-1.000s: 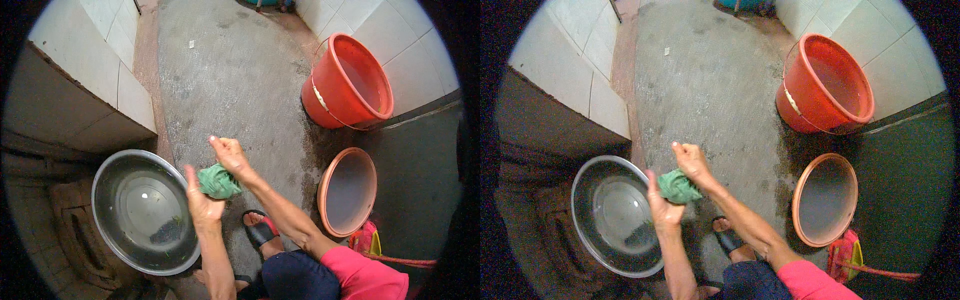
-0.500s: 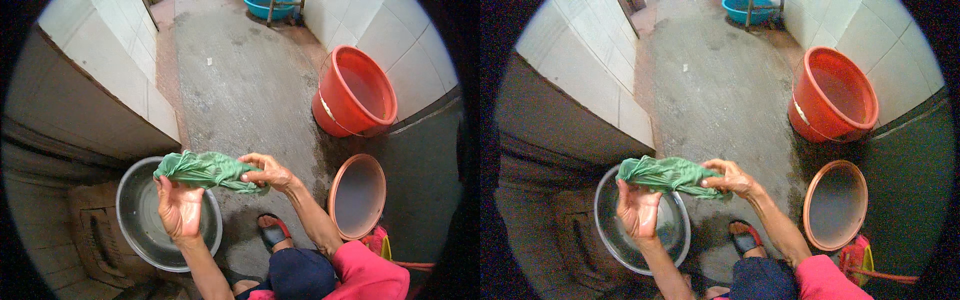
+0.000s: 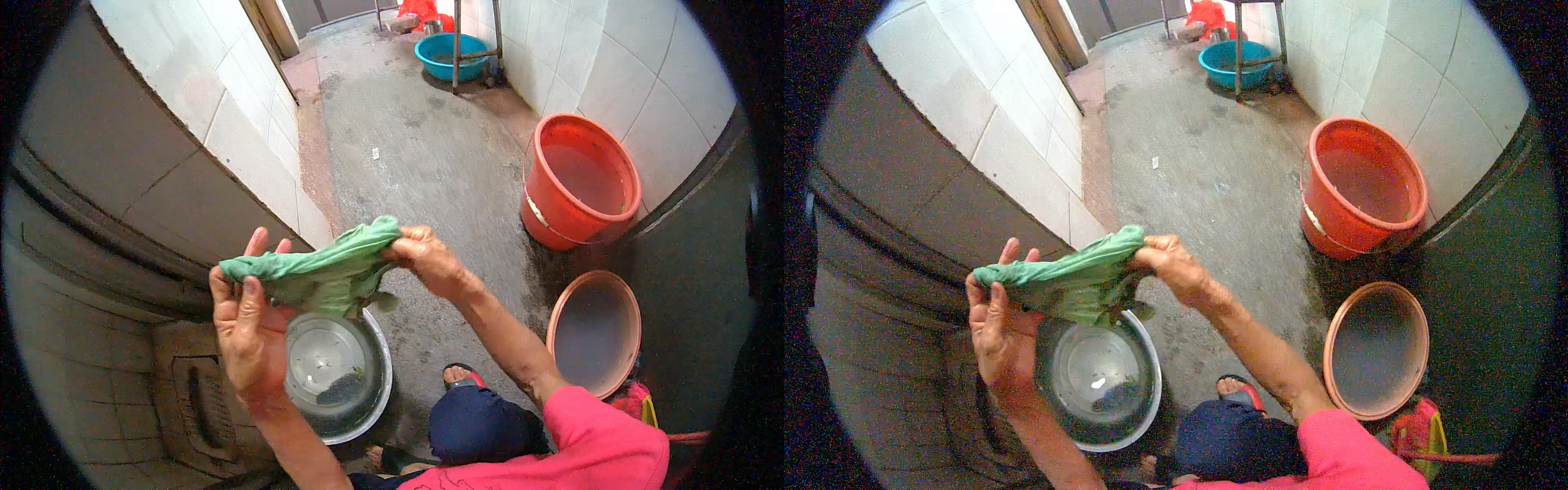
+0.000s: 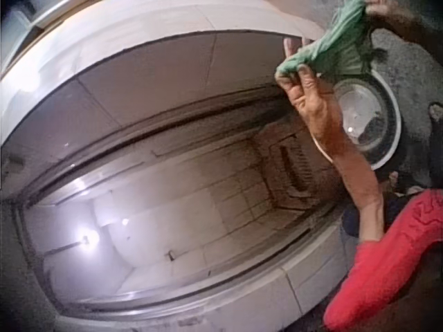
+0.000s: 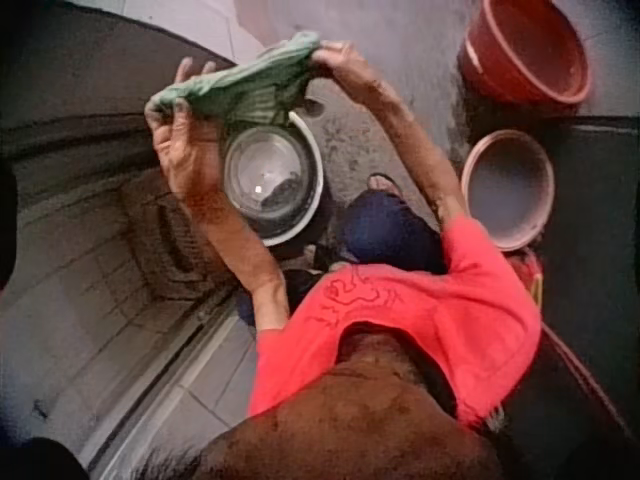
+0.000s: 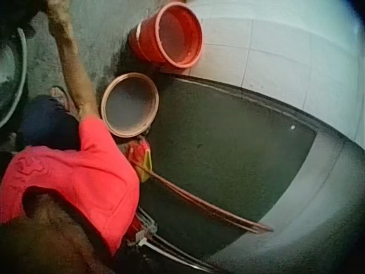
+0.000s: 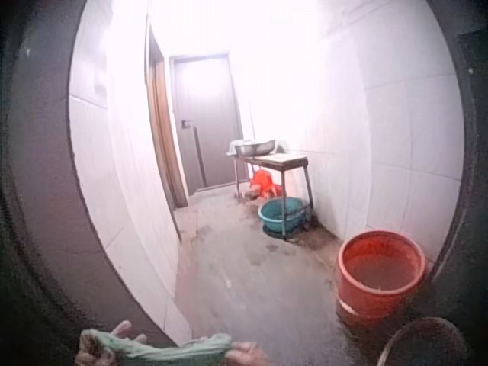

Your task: The person washes a green cloth by hand in a metal basin filled with water. They repeatedly submerge, scrub, and wring the cloth to clean it. The person is sitting on the floor in a tiled utility area.

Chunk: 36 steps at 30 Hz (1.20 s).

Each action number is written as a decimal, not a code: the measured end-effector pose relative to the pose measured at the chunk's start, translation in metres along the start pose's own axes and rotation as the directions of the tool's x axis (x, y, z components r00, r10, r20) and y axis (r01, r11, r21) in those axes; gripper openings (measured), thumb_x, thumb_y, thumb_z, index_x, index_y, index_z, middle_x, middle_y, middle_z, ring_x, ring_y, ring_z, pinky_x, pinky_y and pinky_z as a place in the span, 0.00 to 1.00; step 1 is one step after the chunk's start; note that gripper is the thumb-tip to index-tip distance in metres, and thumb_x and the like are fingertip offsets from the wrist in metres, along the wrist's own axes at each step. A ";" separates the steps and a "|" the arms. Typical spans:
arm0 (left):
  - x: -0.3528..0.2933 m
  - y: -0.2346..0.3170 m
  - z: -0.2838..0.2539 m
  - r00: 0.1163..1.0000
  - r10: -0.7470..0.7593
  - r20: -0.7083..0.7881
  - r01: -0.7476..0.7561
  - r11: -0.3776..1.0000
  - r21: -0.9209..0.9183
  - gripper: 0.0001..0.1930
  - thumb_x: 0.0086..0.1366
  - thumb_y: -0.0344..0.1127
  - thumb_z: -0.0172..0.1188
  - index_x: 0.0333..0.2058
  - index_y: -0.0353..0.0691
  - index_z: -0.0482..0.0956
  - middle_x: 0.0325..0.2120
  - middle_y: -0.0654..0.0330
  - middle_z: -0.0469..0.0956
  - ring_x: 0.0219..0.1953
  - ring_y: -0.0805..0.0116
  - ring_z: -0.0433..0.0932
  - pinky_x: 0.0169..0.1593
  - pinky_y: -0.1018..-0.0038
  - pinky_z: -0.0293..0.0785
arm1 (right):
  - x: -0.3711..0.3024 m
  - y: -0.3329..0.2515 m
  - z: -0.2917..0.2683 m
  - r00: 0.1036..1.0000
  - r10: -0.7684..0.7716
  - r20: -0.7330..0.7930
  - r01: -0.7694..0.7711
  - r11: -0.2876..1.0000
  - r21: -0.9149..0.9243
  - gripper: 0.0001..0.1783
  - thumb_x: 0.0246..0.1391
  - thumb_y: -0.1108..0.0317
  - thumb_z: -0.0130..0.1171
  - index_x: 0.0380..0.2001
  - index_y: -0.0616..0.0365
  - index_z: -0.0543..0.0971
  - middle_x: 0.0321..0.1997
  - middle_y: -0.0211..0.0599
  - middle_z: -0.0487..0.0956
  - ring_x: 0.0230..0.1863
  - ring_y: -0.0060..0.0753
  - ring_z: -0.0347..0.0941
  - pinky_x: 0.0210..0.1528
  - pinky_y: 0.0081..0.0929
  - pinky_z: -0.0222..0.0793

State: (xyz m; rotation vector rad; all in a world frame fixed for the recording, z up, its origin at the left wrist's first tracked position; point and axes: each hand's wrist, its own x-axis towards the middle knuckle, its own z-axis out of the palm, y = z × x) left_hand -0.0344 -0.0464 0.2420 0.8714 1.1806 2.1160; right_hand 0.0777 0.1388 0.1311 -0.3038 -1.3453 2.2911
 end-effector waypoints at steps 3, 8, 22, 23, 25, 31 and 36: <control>0.003 0.008 -0.025 0.991 -0.029 -0.129 0.054 0.980 0.193 0.07 0.68 0.33 0.49 0.45 0.44 0.66 0.54 0.49 0.69 0.51 0.62 0.72 0.51 0.67 0.72 | -0.002 -0.021 -0.008 0.996 -0.083 0.037 0.090 0.949 -0.303 0.11 0.56 0.69 0.53 0.39 0.61 0.79 0.34 0.28 0.79 0.38 0.21 0.74 0.45 0.26 0.71; 0.017 -0.003 -0.024 0.979 0.025 -0.200 0.097 0.814 0.572 0.07 0.69 0.38 0.50 0.38 0.41 0.68 0.30 0.66 0.73 0.32 0.78 0.68 0.38 0.79 0.67 | -0.010 -0.055 -0.009 0.998 -0.056 0.022 0.060 0.930 -0.362 0.10 0.53 0.67 0.56 0.34 0.61 0.80 0.31 0.28 0.79 0.33 0.18 0.73 0.39 0.20 0.70; 0.017 -0.036 -0.019 0.847 -0.531 0.003 0.526 0.840 0.134 0.14 0.67 0.39 0.52 0.40 0.33 0.77 0.32 0.60 0.80 0.31 0.75 0.78 0.36 0.78 0.76 | 0.014 0.006 -0.089 0.978 0.018 -0.209 -0.188 0.522 -0.832 0.28 0.52 0.44 0.58 0.18 0.61 0.79 0.16 0.28 0.73 0.20 0.19 0.66 0.22 0.25 0.61; 0.016 -0.038 -0.023 0.850 -0.526 -0.002 0.525 0.847 0.080 0.14 0.68 0.40 0.51 0.41 0.34 0.76 0.33 0.60 0.80 0.32 0.74 0.78 0.37 0.77 0.76 | 0.006 0.008 -0.083 0.963 0.118 -0.241 -0.263 0.589 -0.764 0.30 0.53 0.42 0.57 0.18 0.63 0.78 0.18 0.31 0.75 0.21 0.20 0.68 0.24 0.26 0.64; 0.015 -0.047 -0.024 0.850 -0.526 0.030 0.527 0.849 -0.051 0.16 0.69 0.43 0.49 0.43 0.35 0.75 0.36 0.59 0.79 0.34 0.72 0.79 0.38 0.74 0.77 | -0.006 0.024 -0.079 0.976 0.137 -0.167 -0.210 0.781 -0.588 0.33 0.52 0.40 0.56 0.22 0.66 0.81 0.21 0.37 0.79 0.25 0.27 0.73 0.29 0.31 0.70; 0.012 -0.033 -0.014 0.837 -0.548 -0.005 0.534 0.818 -0.212 0.22 0.69 0.50 0.46 0.46 0.36 0.74 0.38 0.58 0.79 0.37 0.69 0.79 0.41 0.72 0.77 | -0.013 0.030 0.009 0.970 -0.008 0.241 0.098 0.926 -0.366 0.26 0.51 0.49 0.60 0.41 0.63 0.77 0.37 0.34 0.78 0.42 0.28 0.72 0.50 0.27 0.66; 0.018 -0.011 -0.023 0.898 -0.413 0.152 0.435 0.885 -0.165 0.28 0.68 0.57 0.43 0.48 0.35 0.71 0.40 0.58 0.77 0.40 0.70 0.77 0.46 0.71 0.75 | 0.007 0.008 0.009 0.934 0.089 0.347 -0.032 0.986 -0.167 0.11 0.45 0.65 0.60 0.32 0.57 0.73 0.30 0.25 0.74 0.33 0.18 0.69 0.36 0.19 0.64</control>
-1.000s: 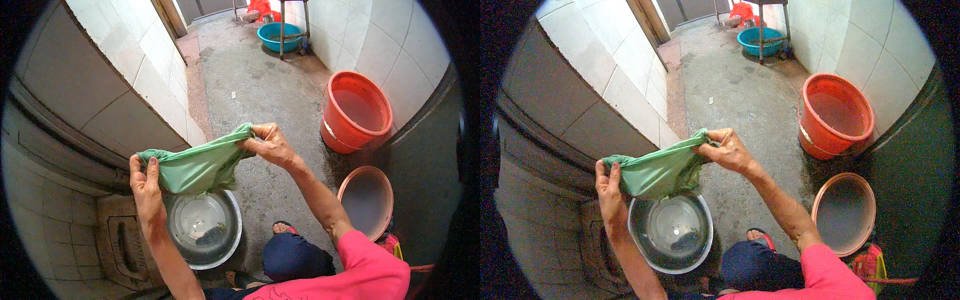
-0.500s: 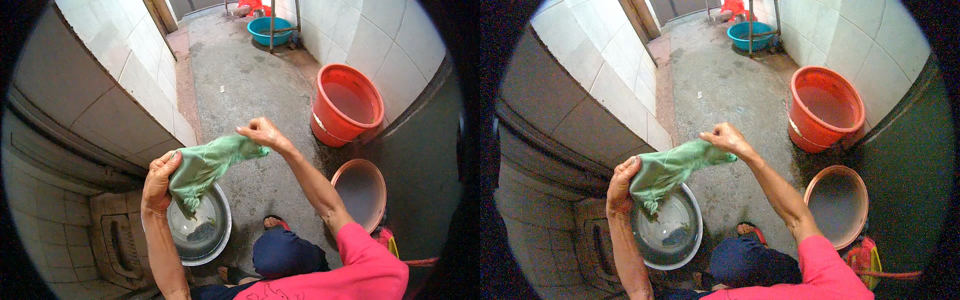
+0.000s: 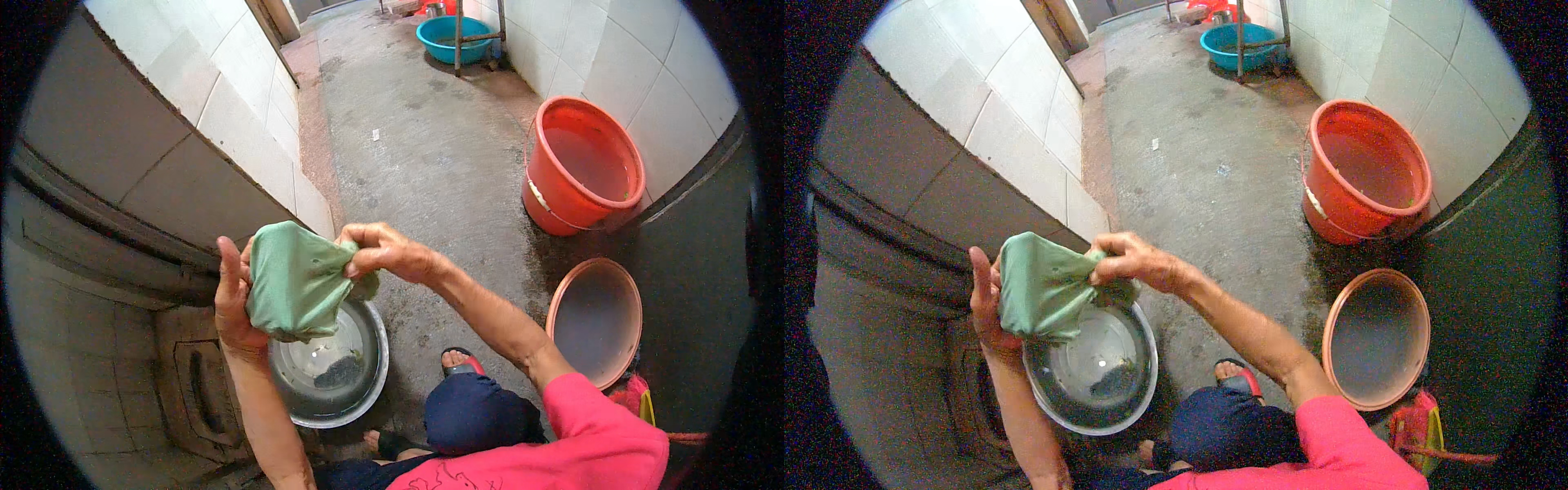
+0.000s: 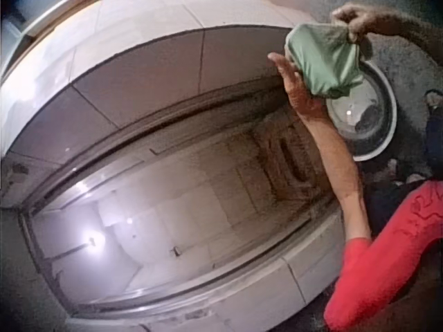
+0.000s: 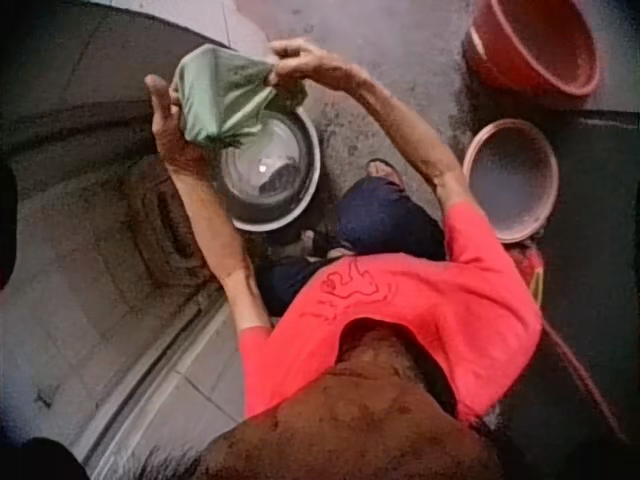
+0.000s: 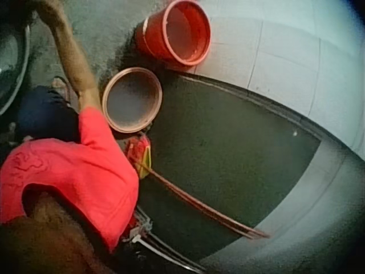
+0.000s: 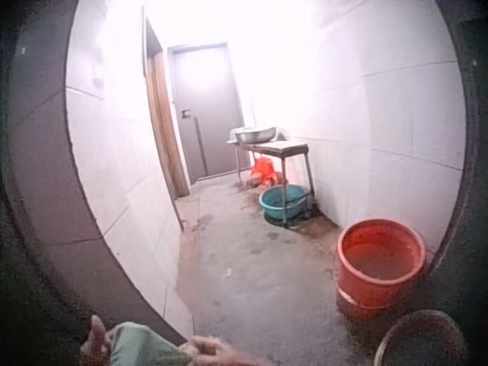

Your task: The person washes a green cloth by hand in a metal basin filled with water. They repeatedly submerge, scrub, and wring the cloth to clean it. The person is sitting on the floor in a tiled utility area.

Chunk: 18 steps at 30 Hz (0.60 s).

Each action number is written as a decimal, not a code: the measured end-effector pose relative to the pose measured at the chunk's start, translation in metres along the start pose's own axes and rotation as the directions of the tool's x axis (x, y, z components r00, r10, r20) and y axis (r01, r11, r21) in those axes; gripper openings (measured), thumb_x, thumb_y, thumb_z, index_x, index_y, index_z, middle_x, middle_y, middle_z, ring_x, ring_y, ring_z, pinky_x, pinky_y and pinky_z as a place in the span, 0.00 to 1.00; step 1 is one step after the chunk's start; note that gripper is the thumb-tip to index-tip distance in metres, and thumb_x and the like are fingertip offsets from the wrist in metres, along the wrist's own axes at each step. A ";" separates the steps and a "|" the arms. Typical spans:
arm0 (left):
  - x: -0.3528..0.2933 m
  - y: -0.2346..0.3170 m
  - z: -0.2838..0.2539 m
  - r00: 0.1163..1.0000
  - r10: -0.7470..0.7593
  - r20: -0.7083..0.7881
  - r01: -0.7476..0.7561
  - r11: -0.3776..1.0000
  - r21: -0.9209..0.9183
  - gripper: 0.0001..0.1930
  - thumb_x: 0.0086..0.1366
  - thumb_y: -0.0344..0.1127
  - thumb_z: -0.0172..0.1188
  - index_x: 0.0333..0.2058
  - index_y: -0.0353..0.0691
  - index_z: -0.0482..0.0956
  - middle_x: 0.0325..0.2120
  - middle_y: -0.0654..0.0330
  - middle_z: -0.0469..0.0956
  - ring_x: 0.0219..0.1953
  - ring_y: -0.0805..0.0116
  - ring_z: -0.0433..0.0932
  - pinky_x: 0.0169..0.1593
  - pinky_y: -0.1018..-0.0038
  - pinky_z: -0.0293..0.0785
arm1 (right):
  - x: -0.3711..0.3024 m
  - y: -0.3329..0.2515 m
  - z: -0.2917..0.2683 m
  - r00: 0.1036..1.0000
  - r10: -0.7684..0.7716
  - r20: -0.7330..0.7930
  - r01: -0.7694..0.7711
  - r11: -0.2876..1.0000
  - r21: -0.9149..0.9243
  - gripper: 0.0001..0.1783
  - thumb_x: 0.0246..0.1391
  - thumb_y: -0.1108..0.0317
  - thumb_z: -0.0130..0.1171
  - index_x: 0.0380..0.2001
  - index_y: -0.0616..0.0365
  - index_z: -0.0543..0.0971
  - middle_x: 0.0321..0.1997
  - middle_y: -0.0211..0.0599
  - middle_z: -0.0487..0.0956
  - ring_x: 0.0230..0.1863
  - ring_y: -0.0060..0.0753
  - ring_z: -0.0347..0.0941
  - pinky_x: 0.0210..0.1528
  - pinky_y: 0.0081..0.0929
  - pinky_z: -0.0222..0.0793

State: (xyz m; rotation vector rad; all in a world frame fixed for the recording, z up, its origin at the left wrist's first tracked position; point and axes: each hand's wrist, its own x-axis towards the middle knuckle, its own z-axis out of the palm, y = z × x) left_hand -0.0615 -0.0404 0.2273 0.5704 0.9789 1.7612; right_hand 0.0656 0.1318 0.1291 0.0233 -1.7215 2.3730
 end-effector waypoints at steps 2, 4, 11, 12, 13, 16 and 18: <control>0.001 0.000 -0.007 0.998 -0.004 -0.065 0.008 0.998 0.061 0.28 0.68 0.57 0.43 0.46 0.35 0.72 0.38 0.58 0.78 0.40 0.70 0.77 0.45 0.71 0.75 | 0.001 -0.003 -0.016 0.997 0.017 0.073 -0.032 0.977 0.210 0.10 0.45 0.66 0.60 0.30 0.57 0.73 0.31 0.27 0.75 0.33 0.20 0.69 0.35 0.20 0.65; -0.002 0.001 -0.026 0.985 -0.046 -0.167 0.068 0.989 0.134 0.27 0.67 0.57 0.44 0.44 0.35 0.74 0.37 0.59 0.78 0.39 0.71 0.77 0.44 0.72 0.75 | -0.003 -0.025 -0.006 1.000 0.023 -0.002 -0.021 0.950 0.313 0.09 0.47 0.63 0.60 0.22 0.55 0.73 0.20 0.22 0.71 0.22 0.16 0.64 0.24 0.20 0.59; 0.002 -0.104 -0.081 0.836 -0.157 -0.525 0.430 0.782 0.452 0.29 0.60 0.65 0.51 0.43 0.42 0.76 0.34 0.63 0.75 0.32 0.68 0.74 0.34 0.73 0.71 | -0.008 -0.047 -0.008 0.992 -0.078 -0.101 0.113 0.909 0.402 0.05 0.47 0.68 0.58 0.21 0.55 0.74 0.24 0.27 0.75 0.25 0.18 0.68 0.27 0.19 0.63; 0.000 -0.126 -0.082 0.805 -0.105 -0.584 0.464 0.725 0.509 0.35 0.56 0.70 0.50 0.44 0.40 0.74 0.31 0.62 0.72 0.31 0.66 0.74 0.31 0.71 0.72 | -0.008 -0.048 -0.002 0.992 -0.069 -0.103 0.103 0.918 0.383 0.06 0.47 0.68 0.58 0.21 0.56 0.74 0.26 0.28 0.76 0.25 0.18 0.68 0.28 0.19 0.63; 0.002 -0.151 -0.076 0.780 -0.280 -0.559 0.500 0.817 0.288 0.42 0.53 0.75 0.47 0.48 0.38 0.71 0.37 0.56 0.72 0.36 0.59 0.74 0.38 0.64 0.73 | -0.012 -0.049 0.001 0.991 -0.055 -0.119 0.093 0.933 0.348 0.06 0.47 0.67 0.58 0.22 0.57 0.75 0.27 0.28 0.76 0.26 0.18 0.69 0.28 0.19 0.64; -0.006 -0.186 -0.047 0.767 -0.641 0.037 0.622 0.728 -0.287 0.58 0.44 0.84 0.36 0.58 0.33 0.61 0.52 0.41 0.68 0.53 0.41 0.69 0.57 0.47 0.62 | -0.021 -0.041 0.012 0.986 -0.098 -0.134 0.127 0.967 0.222 0.09 0.48 0.67 0.57 0.24 0.62 0.77 0.38 0.35 0.79 0.31 0.17 0.69 0.35 0.18 0.65; -0.007 -0.207 -0.029 0.864 -0.374 0.336 0.494 0.758 -0.427 0.60 0.44 0.84 0.34 0.60 0.32 0.58 0.57 0.41 0.62 0.57 0.42 0.65 0.60 0.48 0.59 | -0.040 -0.034 0.016 0.980 -0.024 -0.198 0.045 0.994 0.099 0.10 0.49 0.66 0.56 0.25 0.64 0.77 0.41 0.37 0.78 0.35 0.18 0.70 0.37 0.18 0.66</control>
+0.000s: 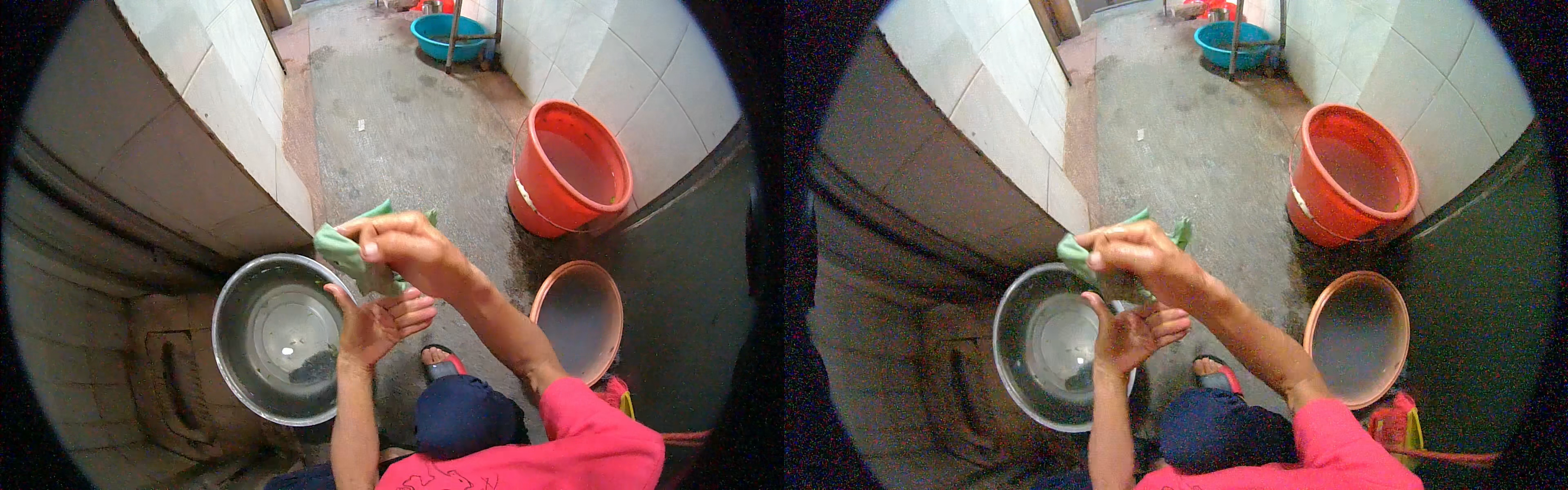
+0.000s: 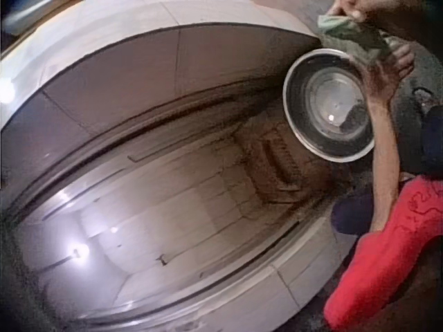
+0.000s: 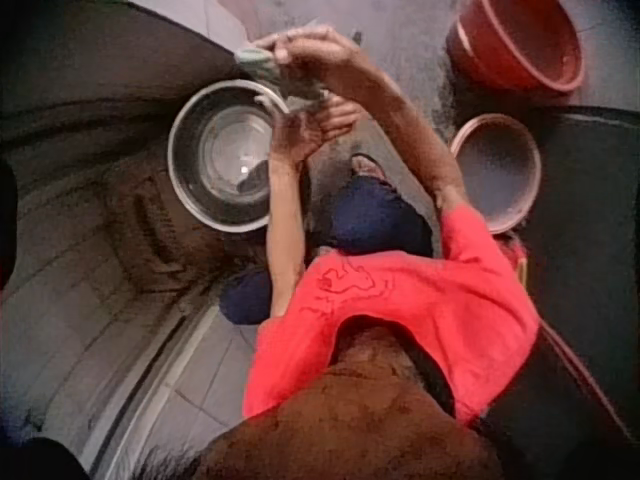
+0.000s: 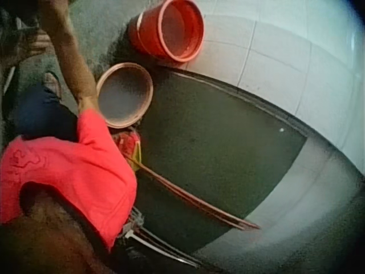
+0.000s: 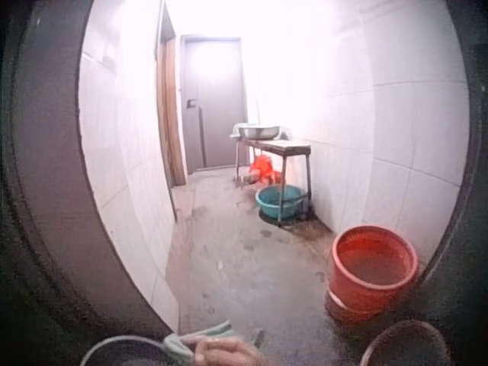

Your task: The person washes a green cloth by hand in a metal basin filled with water. They repeatedly submerge, scrub, and wring the cloth to clean it. The person is sitting on the floor in a tiled utility area.

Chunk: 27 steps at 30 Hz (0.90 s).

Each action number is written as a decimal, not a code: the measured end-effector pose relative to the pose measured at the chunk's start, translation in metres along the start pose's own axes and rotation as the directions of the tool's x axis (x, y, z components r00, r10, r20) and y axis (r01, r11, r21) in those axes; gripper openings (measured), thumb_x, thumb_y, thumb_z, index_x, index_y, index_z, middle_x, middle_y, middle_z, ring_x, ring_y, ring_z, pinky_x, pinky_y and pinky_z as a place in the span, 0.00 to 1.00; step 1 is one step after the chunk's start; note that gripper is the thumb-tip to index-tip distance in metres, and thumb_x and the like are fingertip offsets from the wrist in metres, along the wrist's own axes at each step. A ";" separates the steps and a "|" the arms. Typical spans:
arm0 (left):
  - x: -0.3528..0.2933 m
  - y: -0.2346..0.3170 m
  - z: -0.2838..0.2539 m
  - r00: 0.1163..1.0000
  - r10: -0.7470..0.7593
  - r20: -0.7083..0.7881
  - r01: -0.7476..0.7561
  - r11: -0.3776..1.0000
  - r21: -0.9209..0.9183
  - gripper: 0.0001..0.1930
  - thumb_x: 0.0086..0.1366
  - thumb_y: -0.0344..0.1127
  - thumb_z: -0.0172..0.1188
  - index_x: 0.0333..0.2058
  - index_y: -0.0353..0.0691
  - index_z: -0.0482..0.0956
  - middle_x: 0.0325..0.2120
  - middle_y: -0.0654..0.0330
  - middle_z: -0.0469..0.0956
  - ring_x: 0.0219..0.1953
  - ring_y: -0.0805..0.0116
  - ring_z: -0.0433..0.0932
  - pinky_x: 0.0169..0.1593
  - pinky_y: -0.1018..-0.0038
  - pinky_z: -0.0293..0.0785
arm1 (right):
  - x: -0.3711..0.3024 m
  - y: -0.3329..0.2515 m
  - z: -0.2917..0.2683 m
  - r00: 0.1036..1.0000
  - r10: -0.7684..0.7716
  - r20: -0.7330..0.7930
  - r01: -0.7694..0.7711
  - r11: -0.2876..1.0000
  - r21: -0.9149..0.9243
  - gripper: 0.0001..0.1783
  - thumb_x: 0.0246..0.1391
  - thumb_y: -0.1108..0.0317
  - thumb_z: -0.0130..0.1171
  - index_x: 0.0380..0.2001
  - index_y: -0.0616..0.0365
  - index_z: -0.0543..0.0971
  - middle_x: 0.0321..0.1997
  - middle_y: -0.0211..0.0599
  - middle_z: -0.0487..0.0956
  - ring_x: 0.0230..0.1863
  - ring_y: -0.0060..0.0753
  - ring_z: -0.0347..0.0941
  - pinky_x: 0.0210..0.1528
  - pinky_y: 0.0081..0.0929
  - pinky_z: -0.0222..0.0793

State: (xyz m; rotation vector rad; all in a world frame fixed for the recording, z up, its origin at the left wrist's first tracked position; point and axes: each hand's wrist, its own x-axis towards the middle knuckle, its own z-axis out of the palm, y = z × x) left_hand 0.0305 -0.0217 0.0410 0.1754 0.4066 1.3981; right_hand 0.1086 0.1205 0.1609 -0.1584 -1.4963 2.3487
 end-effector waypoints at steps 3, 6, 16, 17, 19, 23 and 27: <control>-0.002 -0.006 0.023 0.963 0.269 0.013 -0.241 0.885 -0.399 0.62 0.44 0.84 0.31 0.62 0.28 0.52 0.61 0.44 0.57 0.62 0.49 0.59 0.64 0.53 0.53 | -0.044 0.003 0.002 0.989 -0.096 0.115 0.139 0.877 -0.460 0.08 0.48 0.69 0.59 0.23 0.63 0.75 0.47 0.41 0.77 0.42 0.24 0.71 0.44 0.26 0.67; 0.000 0.006 0.015 0.925 0.323 -0.200 -0.376 0.856 -0.356 0.53 0.53 0.76 0.39 0.62 0.32 0.55 0.62 0.46 0.57 0.65 0.53 0.53 0.66 0.54 0.50 | -0.092 0.021 -0.023 0.986 -0.166 -0.011 0.116 0.735 -0.668 0.06 0.47 0.70 0.60 0.24 0.62 0.76 0.50 0.42 0.75 0.47 0.31 0.72 0.48 0.28 0.68; -0.001 -0.004 0.016 0.954 0.201 -0.221 -0.144 0.958 0.248 0.28 0.69 0.50 0.45 0.59 0.38 0.60 0.54 0.43 0.68 0.54 0.46 0.70 0.59 0.54 0.63 | -0.110 0.110 -0.106 0.752 0.483 -0.448 -0.424 0.875 0.232 0.20 0.57 0.58 0.56 0.46 0.62 0.75 0.43 0.40 0.79 0.44 0.31 0.75 0.45 0.29 0.71; -0.004 -0.004 0.016 0.959 0.169 -0.226 -0.064 0.911 0.407 0.27 0.68 0.48 0.46 0.59 0.36 0.61 0.52 0.45 0.70 0.53 0.49 0.71 0.59 0.57 0.64 | -0.098 0.113 -0.105 0.777 0.508 -0.372 -0.438 0.860 0.261 0.22 0.56 0.54 0.56 0.44 0.62 0.76 0.42 0.39 0.79 0.41 0.29 0.75 0.42 0.28 0.71; 0.000 -0.007 0.021 0.977 0.104 -0.186 0.024 0.814 0.581 0.23 0.66 0.43 0.52 0.55 0.34 0.67 0.46 0.55 0.75 0.48 0.64 0.75 0.54 0.68 0.68 | -0.075 0.119 -0.101 0.805 0.544 -0.236 -0.469 0.828 0.308 0.27 0.55 0.46 0.55 0.41 0.62 0.77 0.39 0.36 0.80 0.36 0.25 0.75 0.36 0.26 0.71; -0.005 -0.008 -0.001 0.915 -0.099 -0.392 0.391 0.461 0.796 0.16 0.67 0.43 0.54 0.45 0.36 0.74 0.31 0.67 0.73 0.30 0.81 0.67 0.37 0.82 0.67 | -0.037 0.122 -0.088 0.887 0.401 -0.229 -0.402 0.914 0.043 0.11 0.55 0.61 0.60 0.34 0.58 0.77 0.31 0.31 0.80 0.28 0.17 0.73 0.30 0.17 0.68; -0.006 -0.022 -0.012 0.878 0.241 -0.413 0.013 0.851 0.524 0.16 0.68 0.39 0.51 0.49 0.36 0.72 0.35 0.63 0.77 0.28 0.74 0.77 0.30 0.77 0.76 | -0.024 0.127 -0.098 0.906 0.323 -0.272 -0.315 0.946 0.073 0.08 0.52 0.66 0.62 0.31 0.58 0.77 0.27 0.29 0.78 0.25 0.15 0.72 0.26 0.15 0.67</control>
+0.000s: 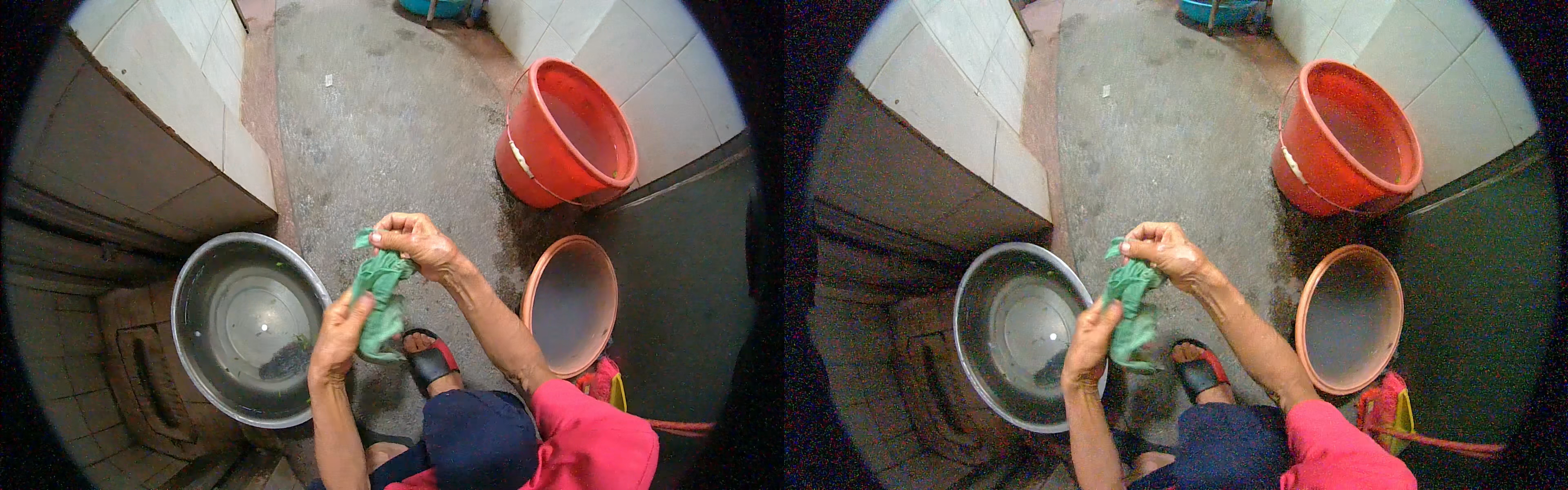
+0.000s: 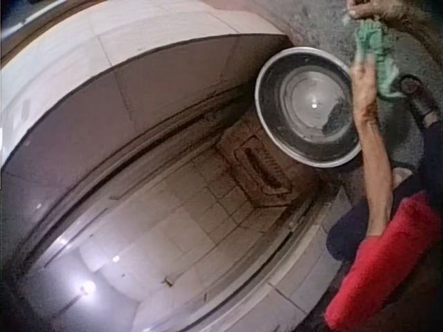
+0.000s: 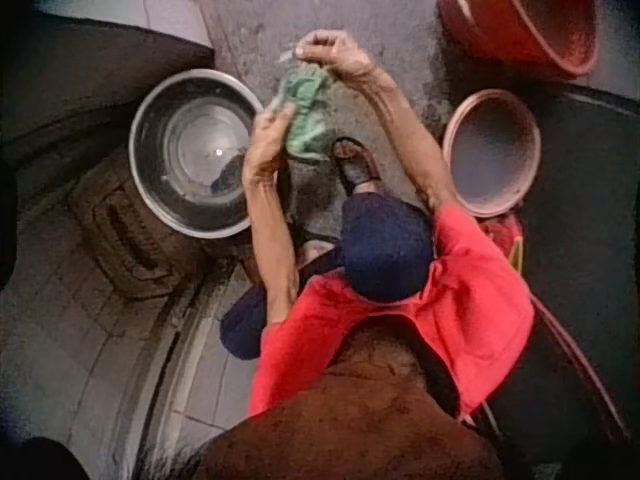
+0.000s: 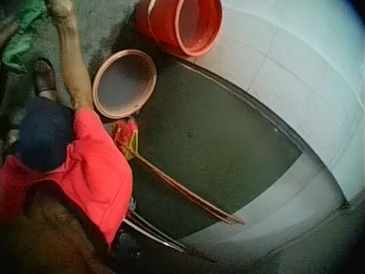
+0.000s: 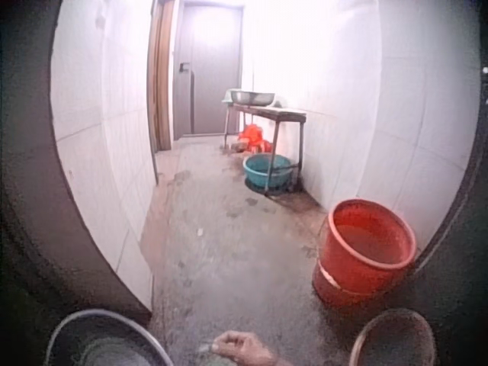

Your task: The person washes a green cloth by hand in a metal basin filled with water. They repeatedly submerge, scrub, and wring the cloth to clean it. The person is sitting on the floor in a tiled utility area.

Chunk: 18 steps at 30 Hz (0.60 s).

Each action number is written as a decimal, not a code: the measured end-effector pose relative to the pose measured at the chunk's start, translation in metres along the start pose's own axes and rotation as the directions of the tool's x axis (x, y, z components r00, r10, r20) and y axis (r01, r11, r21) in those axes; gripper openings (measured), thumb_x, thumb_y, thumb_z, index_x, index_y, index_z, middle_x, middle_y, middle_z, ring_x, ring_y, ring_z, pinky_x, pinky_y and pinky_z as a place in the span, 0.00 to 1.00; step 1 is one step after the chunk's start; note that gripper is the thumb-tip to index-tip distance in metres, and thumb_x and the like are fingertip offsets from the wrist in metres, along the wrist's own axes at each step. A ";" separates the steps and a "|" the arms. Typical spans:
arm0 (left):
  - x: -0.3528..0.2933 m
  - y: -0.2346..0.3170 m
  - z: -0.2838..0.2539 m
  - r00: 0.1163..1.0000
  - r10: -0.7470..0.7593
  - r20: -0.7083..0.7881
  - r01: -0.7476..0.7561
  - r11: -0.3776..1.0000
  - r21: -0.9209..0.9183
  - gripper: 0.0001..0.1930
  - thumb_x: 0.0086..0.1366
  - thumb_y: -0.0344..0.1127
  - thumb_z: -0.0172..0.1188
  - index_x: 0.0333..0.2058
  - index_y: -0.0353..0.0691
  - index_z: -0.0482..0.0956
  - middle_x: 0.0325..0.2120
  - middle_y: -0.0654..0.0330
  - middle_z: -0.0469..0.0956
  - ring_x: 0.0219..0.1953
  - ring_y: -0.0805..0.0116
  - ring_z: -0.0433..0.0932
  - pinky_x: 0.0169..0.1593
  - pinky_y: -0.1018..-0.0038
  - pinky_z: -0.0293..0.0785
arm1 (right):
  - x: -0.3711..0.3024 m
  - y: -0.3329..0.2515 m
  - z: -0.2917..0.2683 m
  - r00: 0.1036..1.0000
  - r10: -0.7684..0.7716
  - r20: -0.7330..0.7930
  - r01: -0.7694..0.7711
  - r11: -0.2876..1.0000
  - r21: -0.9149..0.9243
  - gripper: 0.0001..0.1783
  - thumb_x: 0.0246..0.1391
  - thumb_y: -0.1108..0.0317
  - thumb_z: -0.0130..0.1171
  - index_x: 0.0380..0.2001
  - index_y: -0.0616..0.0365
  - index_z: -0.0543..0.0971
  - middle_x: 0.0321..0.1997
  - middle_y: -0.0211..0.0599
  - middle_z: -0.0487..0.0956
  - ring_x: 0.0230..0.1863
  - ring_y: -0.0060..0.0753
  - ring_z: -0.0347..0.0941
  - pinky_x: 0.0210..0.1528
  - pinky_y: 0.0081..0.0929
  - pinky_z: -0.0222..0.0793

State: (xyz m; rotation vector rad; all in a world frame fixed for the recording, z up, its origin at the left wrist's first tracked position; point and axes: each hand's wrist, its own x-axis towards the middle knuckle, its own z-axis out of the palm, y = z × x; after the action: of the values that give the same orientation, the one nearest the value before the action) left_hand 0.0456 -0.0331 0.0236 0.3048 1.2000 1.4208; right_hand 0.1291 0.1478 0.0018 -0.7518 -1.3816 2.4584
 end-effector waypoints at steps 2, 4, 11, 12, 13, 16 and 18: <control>0.006 -0.007 -0.016 0.999 0.027 -0.025 -0.031 0.984 -0.176 0.18 0.70 0.40 0.46 0.53 0.35 0.68 0.40 0.56 0.76 0.36 0.66 0.79 0.33 0.65 0.82 | 0.006 0.008 -0.001 0.995 0.034 -0.097 -0.028 0.998 0.059 0.08 0.52 0.66 0.62 0.31 0.58 0.76 0.27 0.28 0.78 0.23 0.15 0.71 0.25 0.15 0.67; 0.008 -0.014 -0.021 0.999 0.004 -0.038 -0.017 0.934 -0.357 0.24 0.70 0.47 0.43 0.56 0.35 0.64 0.45 0.51 0.74 0.39 0.60 0.79 0.35 0.58 0.83 | 0.010 0.019 -0.007 0.989 0.073 -0.132 -0.061 0.994 0.095 0.10 0.56 0.62 0.60 0.32 0.58 0.76 0.29 0.29 0.78 0.25 0.16 0.71 0.27 0.15 0.68; 0.014 -0.030 -0.037 0.986 -0.016 0.166 0.131 0.691 -0.711 0.32 0.67 0.61 0.38 0.54 0.38 0.67 0.42 0.51 0.77 0.32 0.55 0.82 0.27 0.59 0.83 | -0.006 0.049 0.003 0.868 0.459 -0.188 -0.434 0.886 0.162 0.28 0.55 0.42 0.54 0.36 0.60 0.74 0.36 0.35 0.76 0.34 0.28 0.71 0.29 0.26 0.74; 0.014 -0.032 -0.036 0.994 -0.049 0.098 0.103 0.722 -0.684 0.33 0.66 0.62 0.38 0.53 0.37 0.68 0.40 0.51 0.78 0.30 0.54 0.82 0.23 0.65 0.81 | -0.008 0.054 0.005 0.847 0.524 -0.091 -0.496 0.840 0.219 0.30 0.54 0.40 0.54 0.38 0.61 0.74 0.34 0.37 0.76 0.31 0.28 0.72 0.30 0.29 0.76; 0.015 -0.034 -0.038 0.994 -0.061 0.093 0.107 0.755 -0.648 0.32 0.66 0.61 0.39 0.53 0.37 0.68 0.39 0.52 0.79 0.29 0.55 0.82 0.21 0.67 0.80 | -0.011 0.057 0.007 0.872 0.487 -0.041 -0.466 0.854 0.230 0.29 0.54 0.41 0.54 0.37 0.61 0.74 0.33 0.36 0.76 0.29 0.27 0.72 0.29 0.28 0.75; 0.018 -0.036 -0.034 0.999 -0.047 -0.017 0.034 0.884 -0.466 0.29 0.67 0.58 0.43 0.52 0.37 0.67 0.38 0.52 0.79 0.26 0.58 0.82 0.18 0.74 0.78 | -0.016 0.065 0.013 0.962 0.273 -0.009 -0.268 0.947 0.179 0.17 0.58 0.53 0.55 0.34 0.57 0.76 0.31 0.27 0.77 0.30 0.18 0.73 0.29 0.23 0.71; 0.022 -0.036 -0.015 0.981 0.061 -0.185 -0.102 0.970 -0.221 0.27 0.66 0.54 0.48 0.52 0.37 0.67 0.36 0.53 0.79 0.24 0.61 0.81 0.16 0.78 0.75 | -0.019 0.052 0.020 0.971 0.112 -0.211 -0.098 0.992 0.079 0.14 0.59 0.56 0.55 0.32 0.56 0.75 0.28 0.24 0.75 0.28 0.15 0.70 0.28 0.17 0.69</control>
State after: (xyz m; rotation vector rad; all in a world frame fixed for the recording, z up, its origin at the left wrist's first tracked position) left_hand 0.0486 -0.0291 -0.0208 0.0685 1.1614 1.6699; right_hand 0.1372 0.0977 -0.0277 -1.0656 -1.2022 2.4017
